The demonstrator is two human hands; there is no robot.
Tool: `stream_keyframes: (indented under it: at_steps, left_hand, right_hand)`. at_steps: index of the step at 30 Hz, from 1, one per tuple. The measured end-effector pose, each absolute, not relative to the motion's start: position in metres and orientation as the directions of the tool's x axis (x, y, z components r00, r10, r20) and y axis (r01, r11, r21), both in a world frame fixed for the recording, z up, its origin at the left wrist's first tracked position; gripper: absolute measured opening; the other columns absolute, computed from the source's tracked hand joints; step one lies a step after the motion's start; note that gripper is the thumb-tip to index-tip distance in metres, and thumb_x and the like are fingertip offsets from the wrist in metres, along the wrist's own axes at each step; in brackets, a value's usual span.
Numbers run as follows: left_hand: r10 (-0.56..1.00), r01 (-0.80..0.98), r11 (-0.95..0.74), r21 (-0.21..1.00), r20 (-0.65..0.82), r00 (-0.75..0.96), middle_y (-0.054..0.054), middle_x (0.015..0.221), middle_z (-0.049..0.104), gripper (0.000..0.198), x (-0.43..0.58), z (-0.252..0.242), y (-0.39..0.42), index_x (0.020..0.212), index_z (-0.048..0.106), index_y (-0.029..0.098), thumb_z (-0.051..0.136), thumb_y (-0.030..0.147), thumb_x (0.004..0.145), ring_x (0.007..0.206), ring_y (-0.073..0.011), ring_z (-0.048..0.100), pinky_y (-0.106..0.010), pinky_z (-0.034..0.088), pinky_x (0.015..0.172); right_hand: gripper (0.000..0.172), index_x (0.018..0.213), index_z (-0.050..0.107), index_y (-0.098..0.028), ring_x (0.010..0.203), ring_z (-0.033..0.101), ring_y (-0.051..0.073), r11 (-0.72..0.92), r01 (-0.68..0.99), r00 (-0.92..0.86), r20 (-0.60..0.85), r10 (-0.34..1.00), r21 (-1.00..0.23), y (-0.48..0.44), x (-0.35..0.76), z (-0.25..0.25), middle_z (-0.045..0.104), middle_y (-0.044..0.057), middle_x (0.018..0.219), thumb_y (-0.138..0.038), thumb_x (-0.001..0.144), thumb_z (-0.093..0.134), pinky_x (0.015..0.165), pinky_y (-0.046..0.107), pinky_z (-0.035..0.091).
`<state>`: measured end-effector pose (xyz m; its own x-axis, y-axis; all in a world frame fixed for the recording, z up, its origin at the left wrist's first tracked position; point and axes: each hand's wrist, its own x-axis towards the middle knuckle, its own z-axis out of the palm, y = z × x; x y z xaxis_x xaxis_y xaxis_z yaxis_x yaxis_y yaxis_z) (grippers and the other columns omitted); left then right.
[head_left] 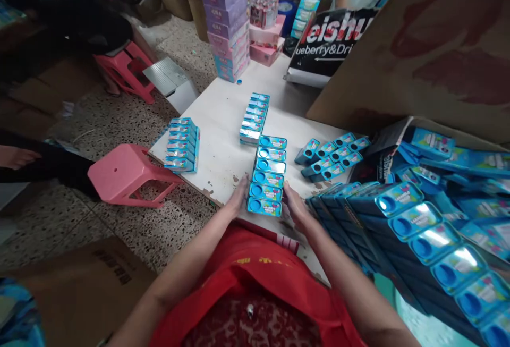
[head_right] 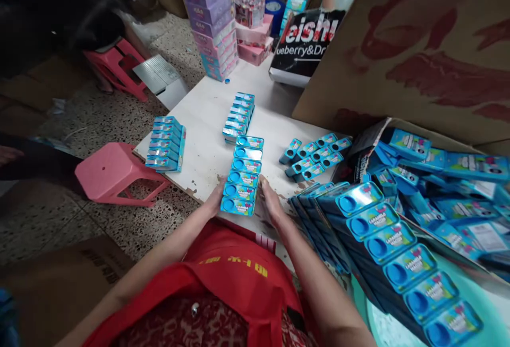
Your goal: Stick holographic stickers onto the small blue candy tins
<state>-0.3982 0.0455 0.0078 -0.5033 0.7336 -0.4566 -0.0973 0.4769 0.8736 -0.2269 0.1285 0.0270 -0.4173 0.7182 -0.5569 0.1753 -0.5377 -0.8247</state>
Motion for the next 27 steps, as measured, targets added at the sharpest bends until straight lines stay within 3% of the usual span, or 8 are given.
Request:
stream_keyframes:
  at_steps: [3, 5, 8, 11, 15, 19, 23, 27]
  left_hand:
    - [0.769, 0.175, 0.571, 0.802, -0.449, -0.455, -0.008, 0.095, 0.070, 0.035, -0.404, 0.012, 0.000, 0.092, 0.068, 0.017, 0.044, 0.042, 0.088, 0.096, -0.0226, 0.061, -0.037, 0.045, 0.093]
    - [0.861, 0.375, 0.504, 0.778, -0.416, -0.293, -0.007, 0.096, 0.071, 0.028, -0.399, 0.013, -0.026, 0.090, 0.070, 0.019, 0.054, 0.041, 0.082, 0.093, -0.0225, 0.062, -0.035, 0.045, 0.092]
    - [0.928, 0.530, 0.325, 0.783, -0.372, -0.018, -0.005, 0.106, 0.070, 0.024, -0.380, 0.010, -0.039, 0.095, 0.071, 0.024, 0.063, 0.036, 0.076, 0.103, -0.0234, 0.059, -0.033, 0.039, 0.098]
    - [0.904, 0.565, 0.284, 0.774, -0.413, 0.111, -0.003, 0.096, 0.071, 0.019, -0.358, 0.004, -0.020, 0.087, 0.071, 0.025, 0.055, 0.033, 0.083, 0.097, -0.0218, 0.060, -0.031, 0.040, 0.096]
    - [0.898, 0.595, 0.289, 0.750, -0.428, 0.104, -0.002, 0.088, 0.069, 0.022, -0.338, -0.001, 0.011, 0.077, 0.069, 0.024, 0.049, 0.028, 0.086, 0.090, -0.0212, 0.059, -0.029, 0.041, 0.089]
    - [0.901, 0.728, 0.256, 0.635, -0.430, 0.058, -0.006, 0.092, 0.066, 0.023, -0.329, -0.005, 0.018, 0.080, 0.068, 0.022, 0.045, 0.019, 0.086, 0.095, -0.0249, 0.058, -0.031, 0.042, 0.082]
    - [0.907, 0.741, 0.275, 0.612, -0.421, 0.011, -0.008, 0.093, 0.064, 0.021, -0.329, -0.013, 0.012, 0.082, 0.067, 0.023, 0.047, 0.020, 0.086, 0.099, -0.0265, 0.057, -0.033, 0.042, 0.081]
    - [0.923, 0.650, 0.328, 0.685, -0.379, -0.067, -0.009, 0.094, 0.063, 0.014, -0.329, -0.021, 0.008, 0.082, 0.067, 0.023, 0.053, 0.022, 0.083, 0.101, -0.0286, 0.055, -0.035, 0.040, 0.086]
  right_hand:
    - [0.062, 0.110, 0.064, -0.023, 0.114, 0.057, 0.028, -0.424, 0.319, -0.423, -0.528, 0.736, -0.847, 0.104, -0.179, 0.030, 0.065, 0.009, 0.118, -0.070, 0.070, 0.059, 0.100, 0.048, 0.041]
    - [0.061, 0.110, 0.064, -0.022, 0.111, 0.058, 0.028, -0.325, 0.420, -0.487, -0.513, 0.707, -0.847, 0.080, -0.154, 0.031, 0.065, 0.009, 0.117, -0.058, 0.061, 0.074, 0.098, 0.044, 0.042]
    - [0.040, 0.093, 0.068, -0.019, 0.088, 0.065, 0.024, -0.251, 0.532, -0.525, -0.548, 0.651, -0.808, 0.050, -0.138, 0.023, 0.071, 0.006, 0.091, -0.048, 0.066, 0.071, 0.081, 0.037, 0.049]
    - [0.026, 0.075, 0.066, -0.020, 0.066, 0.060, 0.019, -0.222, 0.567, -0.472, -0.533, 0.702, -0.793, 0.042, -0.136, 0.008, 0.067, 0.002, 0.069, -0.043, 0.076, 0.055, 0.061, 0.030, 0.047]
    - [0.020, 0.078, 0.065, -0.020, 0.066, 0.058, 0.019, -0.175, 0.578, -0.423, -0.476, 0.771, -0.797, 0.056, -0.131, -0.007, 0.067, 0.002, 0.072, -0.035, 0.071, 0.054, 0.058, 0.027, 0.044]
    - [0.022, 0.085, 0.066, -0.020, 0.067, 0.059, 0.020, -0.101, 0.639, -0.419, -0.454, 0.786, -0.763, 0.067, -0.127, -0.009, 0.066, 0.002, 0.074, -0.031, 0.073, 0.052, 0.062, 0.030, 0.045]
    - [0.029, 0.104, 0.067, -0.019, 0.092, 0.056, 0.025, 0.273, 0.713, -0.505, -0.202, 0.839, -0.646, 0.065, -0.137, -0.001, 0.064, 0.010, 0.098, -0.027, 0.084, 0.048, 0.080, 0.037, 0.044]
    - [0.032, 0.117, 0.063, -0.022, 0.096, 0.050, 0.027, 0.608, 0.681, -0.689, -0.078, 0.720, -0.408, 0.060, -0.147, 0.005, 0.061, 0.012, 0.105, -0.028, 0.091, 0.047, 0.081, 0.040, 0.040]
